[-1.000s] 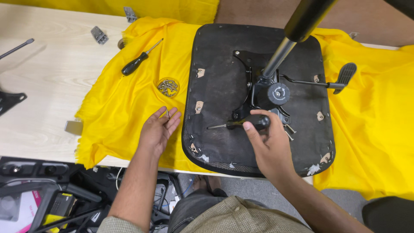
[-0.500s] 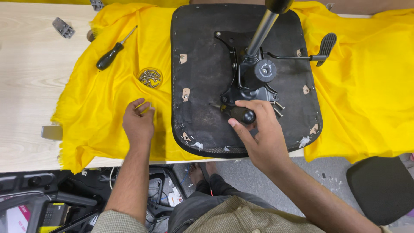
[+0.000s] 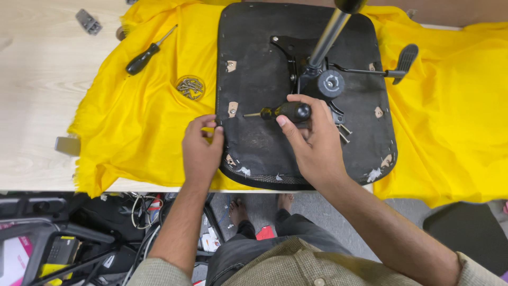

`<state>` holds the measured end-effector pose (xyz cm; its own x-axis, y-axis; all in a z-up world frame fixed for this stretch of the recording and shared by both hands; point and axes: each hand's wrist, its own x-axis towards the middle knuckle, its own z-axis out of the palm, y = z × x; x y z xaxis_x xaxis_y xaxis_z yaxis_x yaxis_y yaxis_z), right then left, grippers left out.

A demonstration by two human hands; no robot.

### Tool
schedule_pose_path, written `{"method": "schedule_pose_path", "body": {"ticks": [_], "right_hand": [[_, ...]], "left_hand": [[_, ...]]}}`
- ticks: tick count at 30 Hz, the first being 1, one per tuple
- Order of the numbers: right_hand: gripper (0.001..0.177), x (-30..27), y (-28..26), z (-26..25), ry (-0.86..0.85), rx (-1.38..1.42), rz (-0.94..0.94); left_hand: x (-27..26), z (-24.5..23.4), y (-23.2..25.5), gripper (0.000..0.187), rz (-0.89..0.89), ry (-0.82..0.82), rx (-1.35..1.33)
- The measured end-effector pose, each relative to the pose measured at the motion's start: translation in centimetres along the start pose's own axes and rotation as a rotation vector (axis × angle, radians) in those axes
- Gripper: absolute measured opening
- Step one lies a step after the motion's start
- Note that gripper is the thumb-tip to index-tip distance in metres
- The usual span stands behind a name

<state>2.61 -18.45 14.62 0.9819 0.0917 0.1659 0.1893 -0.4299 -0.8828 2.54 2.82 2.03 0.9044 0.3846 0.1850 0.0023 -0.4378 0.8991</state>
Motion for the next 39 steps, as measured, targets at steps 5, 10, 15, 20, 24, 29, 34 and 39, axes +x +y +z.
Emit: {"method": "schedule_pose_path", "body": {"ticks": [5,10,15,20,24,29,34,39], "right_hand": [[0.037,2.3,0.5,0.9,-0.129,0.139,-0.006],[0.037,4.2,1.6,0.5,-0.222,0.164,-0.113],[0.036,5.6,3.0,-0.1,-0.277,0.172,-0.197],[0.038,6.4,3.9,-0.7,-0.355,0.255,-0.18],[0.038,6.6,3.8,-0.5,-0.369,0.216,-0.21],[0.039,6.9,3.1,-0.1,-0.366,0.16,-0.188],[0.038,6.9,2.2,0.3,-0.317,0.104,-0.188],[0.038,6.3,2.3,0.2,-0.262,-0.006,-0.078]], "left_hand": [[0.8,2.5,1.1,0.042,0.111,0.022,0.255],[1.5,5.1,1.7,0.041,0.017,0.069,0.381],[1.1,6.4,1.6,0.028,0.041,0.171,0.468],[1.1,6.7,1.8,0.023,-0.034,0.19,0.404],[0.9,6.6,1.9,0.025,-0.013,0.211,0.393],[0.8,6.4,1.8,0.025,-0.018,0.201,0.341],[1.2,6.2,1.6,0.025,-0.052,0.178,0.308],[1.5,6.2,0.7,0.022,-0.078,0.148,0.278]]}}
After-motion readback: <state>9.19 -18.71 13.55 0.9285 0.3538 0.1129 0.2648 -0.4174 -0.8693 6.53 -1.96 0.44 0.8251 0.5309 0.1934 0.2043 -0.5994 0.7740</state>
